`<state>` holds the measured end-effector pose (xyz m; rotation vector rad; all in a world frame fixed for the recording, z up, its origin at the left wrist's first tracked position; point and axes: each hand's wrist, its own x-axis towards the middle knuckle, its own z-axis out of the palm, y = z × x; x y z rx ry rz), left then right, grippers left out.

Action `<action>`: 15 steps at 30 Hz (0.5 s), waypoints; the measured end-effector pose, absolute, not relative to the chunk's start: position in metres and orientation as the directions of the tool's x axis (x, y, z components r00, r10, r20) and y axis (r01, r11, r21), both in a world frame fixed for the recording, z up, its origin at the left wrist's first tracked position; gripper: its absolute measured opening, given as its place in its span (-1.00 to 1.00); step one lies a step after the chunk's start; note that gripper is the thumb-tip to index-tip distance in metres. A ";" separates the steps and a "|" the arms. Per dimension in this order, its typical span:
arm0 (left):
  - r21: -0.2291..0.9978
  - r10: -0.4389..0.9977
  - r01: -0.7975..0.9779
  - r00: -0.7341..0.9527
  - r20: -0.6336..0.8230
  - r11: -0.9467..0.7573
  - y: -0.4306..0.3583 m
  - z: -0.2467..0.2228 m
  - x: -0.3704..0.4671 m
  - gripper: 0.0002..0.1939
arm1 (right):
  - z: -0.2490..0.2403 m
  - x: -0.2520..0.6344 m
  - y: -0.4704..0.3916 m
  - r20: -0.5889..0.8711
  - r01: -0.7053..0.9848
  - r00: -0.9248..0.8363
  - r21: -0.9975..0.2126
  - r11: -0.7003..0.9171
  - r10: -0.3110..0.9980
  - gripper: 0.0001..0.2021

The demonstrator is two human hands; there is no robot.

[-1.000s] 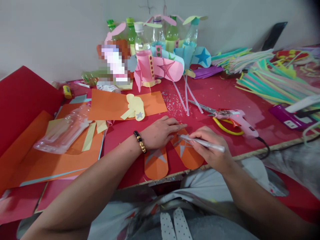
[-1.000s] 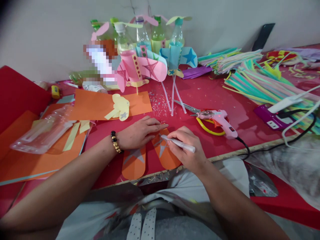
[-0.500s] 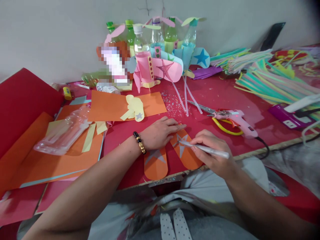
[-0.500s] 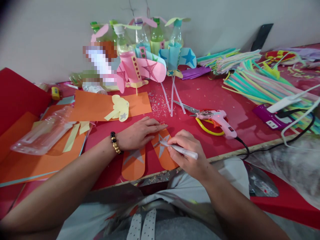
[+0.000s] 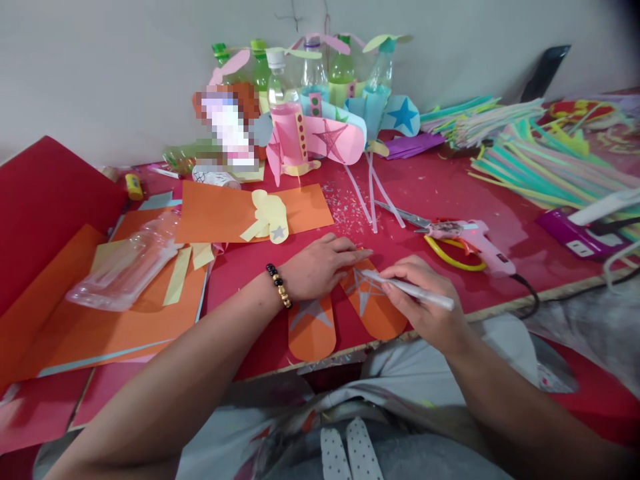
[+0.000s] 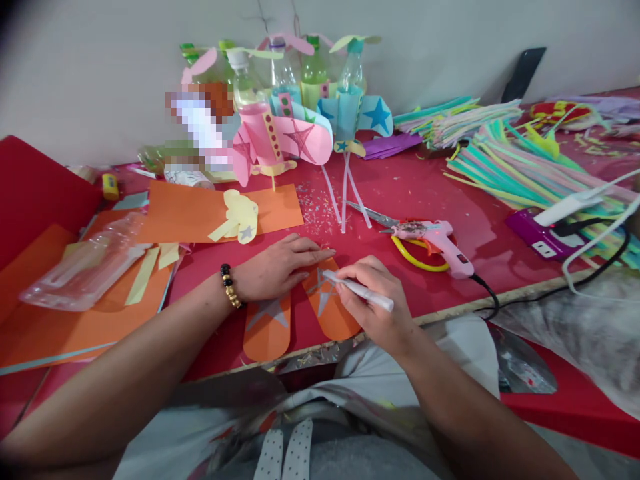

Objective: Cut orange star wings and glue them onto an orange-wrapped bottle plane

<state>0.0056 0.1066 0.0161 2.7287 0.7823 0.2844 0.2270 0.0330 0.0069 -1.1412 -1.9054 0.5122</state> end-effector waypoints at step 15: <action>0.340 0.547 0.485 0.829 0.113 -0.805 0.107 0.017 0.005 -0.49 | 0.010 0.231 0.029 0.426 0.493 -0.271 -0.709 0.504 0.863 -0.94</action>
